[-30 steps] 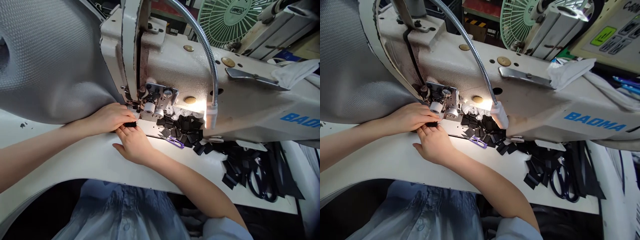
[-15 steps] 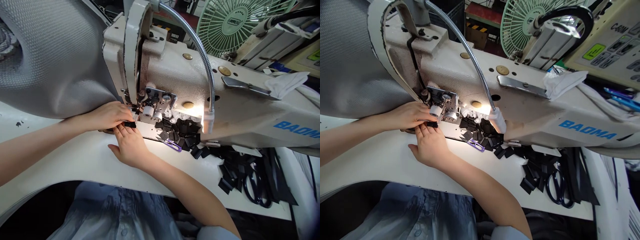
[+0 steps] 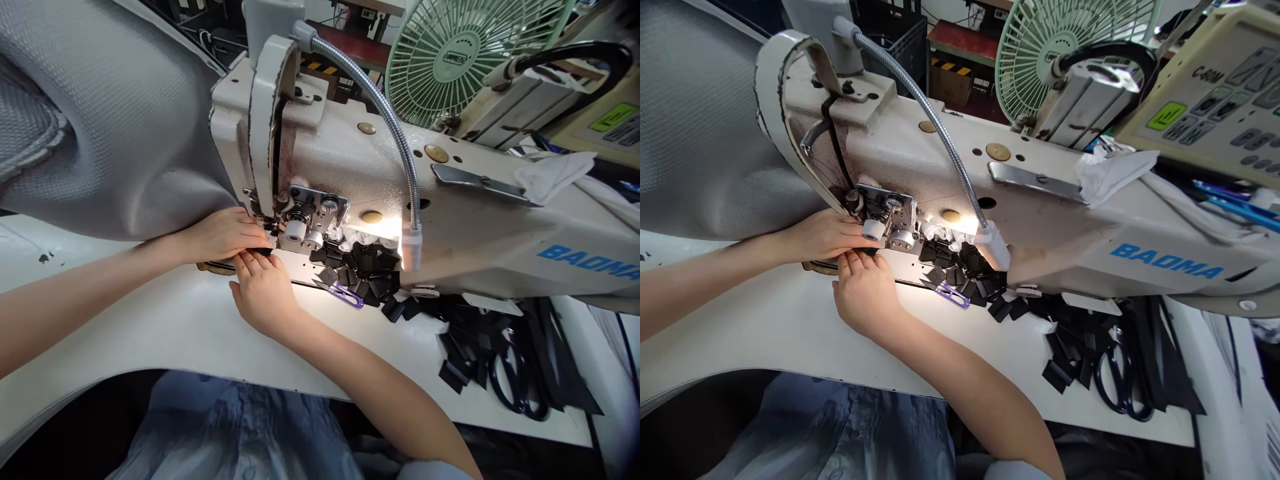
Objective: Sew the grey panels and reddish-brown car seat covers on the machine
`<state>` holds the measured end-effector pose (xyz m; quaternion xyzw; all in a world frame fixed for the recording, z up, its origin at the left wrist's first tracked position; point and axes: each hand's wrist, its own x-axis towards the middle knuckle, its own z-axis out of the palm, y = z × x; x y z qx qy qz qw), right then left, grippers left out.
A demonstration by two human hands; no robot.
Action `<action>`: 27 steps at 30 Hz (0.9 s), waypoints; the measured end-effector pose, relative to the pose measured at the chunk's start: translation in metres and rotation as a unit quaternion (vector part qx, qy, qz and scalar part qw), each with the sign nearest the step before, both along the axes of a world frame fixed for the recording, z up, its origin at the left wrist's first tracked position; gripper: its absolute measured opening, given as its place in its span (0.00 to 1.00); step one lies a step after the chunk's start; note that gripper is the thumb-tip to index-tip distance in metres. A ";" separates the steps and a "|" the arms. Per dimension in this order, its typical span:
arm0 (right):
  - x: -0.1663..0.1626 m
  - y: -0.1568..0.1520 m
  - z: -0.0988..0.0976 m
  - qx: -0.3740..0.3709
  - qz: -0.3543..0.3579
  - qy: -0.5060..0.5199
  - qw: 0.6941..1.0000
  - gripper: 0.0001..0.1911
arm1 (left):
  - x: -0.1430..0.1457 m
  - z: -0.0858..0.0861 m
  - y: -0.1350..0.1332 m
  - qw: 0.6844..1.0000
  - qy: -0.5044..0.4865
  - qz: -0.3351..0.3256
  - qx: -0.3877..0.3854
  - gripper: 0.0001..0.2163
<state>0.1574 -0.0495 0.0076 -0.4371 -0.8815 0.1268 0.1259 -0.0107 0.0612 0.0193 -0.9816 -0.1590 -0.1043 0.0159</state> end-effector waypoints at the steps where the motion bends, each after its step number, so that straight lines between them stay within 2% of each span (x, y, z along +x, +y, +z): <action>1: 0.001 0.001 0.000 0.003 -0.001 0.000 1.000 0.25 | 0.000 0.000 0.002 1.000 0.000 0.001 -0.004 0.14; 4: 0.003 0.002 0.001 0.007 -0.006 0.001 1.000 0.26 | 0.002 0.001 0.006 1.000 0.005 0.007 -0.007 0.14; 11: 0.006 0.002 0.003 0.005 -0.005 0.004 1.000 0.27 | 0.005 0.005 0.004 0.999 -0.006 -0.009 0.041 0.16; 14: 0.017 0.003 0.007 -0.012 0.002 0.017 1.000 0.23 | 0.005 0.002 0.003 0.999 -0.020 -0.006 0.037 0.14; 17: 0.033 0.004 0.011 -0.012 -0.041 0.023 0.999 0.15 | 0.003 -0.006 0.005 0.998 -0.055 -0.012 0.039 0.13; 20: 0.044 0.007 0.012 0.011 -0.097 0.001 0.995 0.14 | 0.001 -0.013 0.007 0.999 -0.040 0.005 0.036 0.14; 27: 0.041 0.013 0.007 0.013 -0.113 -0.048 0.992 0.15 | 0.003 -0.014 0.014 0.999 -0.036 0.018 0.037 0.12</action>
